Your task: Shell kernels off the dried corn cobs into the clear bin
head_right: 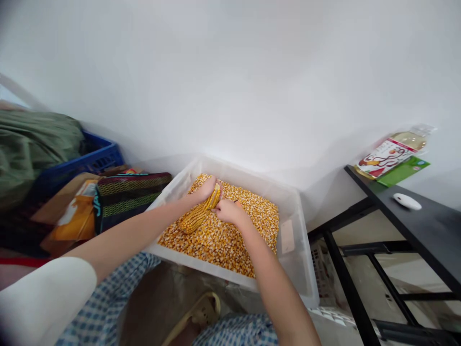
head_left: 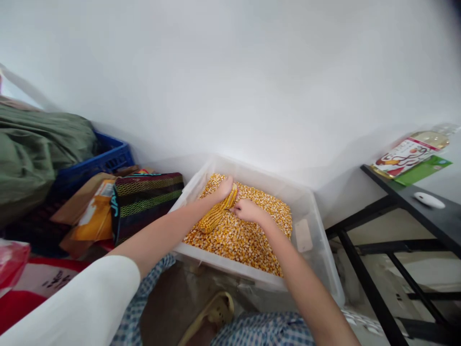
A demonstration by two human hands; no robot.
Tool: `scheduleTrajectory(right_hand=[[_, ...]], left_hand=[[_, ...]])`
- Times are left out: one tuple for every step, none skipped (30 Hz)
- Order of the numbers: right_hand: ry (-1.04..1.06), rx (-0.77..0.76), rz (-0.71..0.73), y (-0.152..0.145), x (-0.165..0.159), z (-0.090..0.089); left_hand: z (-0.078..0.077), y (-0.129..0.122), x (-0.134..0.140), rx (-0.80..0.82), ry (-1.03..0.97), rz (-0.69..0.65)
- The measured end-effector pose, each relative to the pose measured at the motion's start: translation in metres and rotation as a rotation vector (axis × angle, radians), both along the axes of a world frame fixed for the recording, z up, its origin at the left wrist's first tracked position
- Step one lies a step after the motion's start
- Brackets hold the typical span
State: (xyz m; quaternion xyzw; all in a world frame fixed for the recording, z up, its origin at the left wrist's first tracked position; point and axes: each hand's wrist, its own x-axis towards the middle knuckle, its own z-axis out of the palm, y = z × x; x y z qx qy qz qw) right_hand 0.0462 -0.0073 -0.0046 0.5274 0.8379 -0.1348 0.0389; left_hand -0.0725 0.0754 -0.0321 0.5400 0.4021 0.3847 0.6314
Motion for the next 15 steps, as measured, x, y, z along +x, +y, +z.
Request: scheduleTrajectory(right_hand=[[0.013, 0.006, 0.013, 0.0, 0.0, -0.002], [0.024, 0.008, 0.025, 0.001, 0.0, -0.004], [0.033, 0.007, 0.036, 0.002, 0.001, -0.005], [0.041, 0.005, 0.047, 0.003, 0.001, -0.006], [0.047, 0.004, 0.057, 0.004, 0.002, -0.006], [0.053, 0.002, 0.065, 0.005, 0.002, -0.007], [0.057, 0.0, 0.07, 0.006, 0.003, -0.007], [0.061, -0.002, 0.073, 0.007, 0.003, -0.007], [0.064, -0.005, 0.074, 0.008, 0.004, -0.007], [0.069, -0.007, 0.075, 0.008, 0.004, -0.006], [0.072, -0.009, 0.077, 0.008, 0.004, -0.006], [0.07, -0.012, 0.075, 0.008, 0.004, -0.004], [0.06, -0.019, 0.064, 0.007, 0.005, -0.002], [0.044, -0.03, 0.052, 0.006, 0.005, 0.001], [0.024, -0.04, 0.035, 0.005, 0.005, 0.005]], left_hand=[[0.002, -0.003, 0.002, 0.033, 0.036, 0.004], [0.003, -0.005, 0.003, 0.06, 0.075, 0.013], [0.005, -0.007, 0.004, 0.088, 0.114, 0.02], [0.007, -0.009, 0.005, 0.125, 0.147, 0.023], [0.008, -0.011, 0.005, 0.169, 0.178, 0.019], [0.009, -0.012, 0.006, 0.215, 0.209, 0.014], [0.01, -0.013, 0.006, 0.262, 0.239, 0.012], [0.01, -0.013, 0.007, 0.306, 0.266, 0.016], [0.01, -0.014, 0.007, 0.342, 0.291, 0.024], [0.01, -0.013, 0.007, 0.363, 0.308, 0.029], [0.009, -0.012, 0.007, 0.36, 0.308, 0.029], [0.008, -0.011, 0.007, 0.322, 0.285, 0.025], [0.008, -0.009, 0.006, 0.258, 0.245, 0.019], [0.007, -0.006, 0.005, 0.183, 0.198, 0.015], [0.006, -0.003, 0.004, 0.114, 0.156, 0.017]])
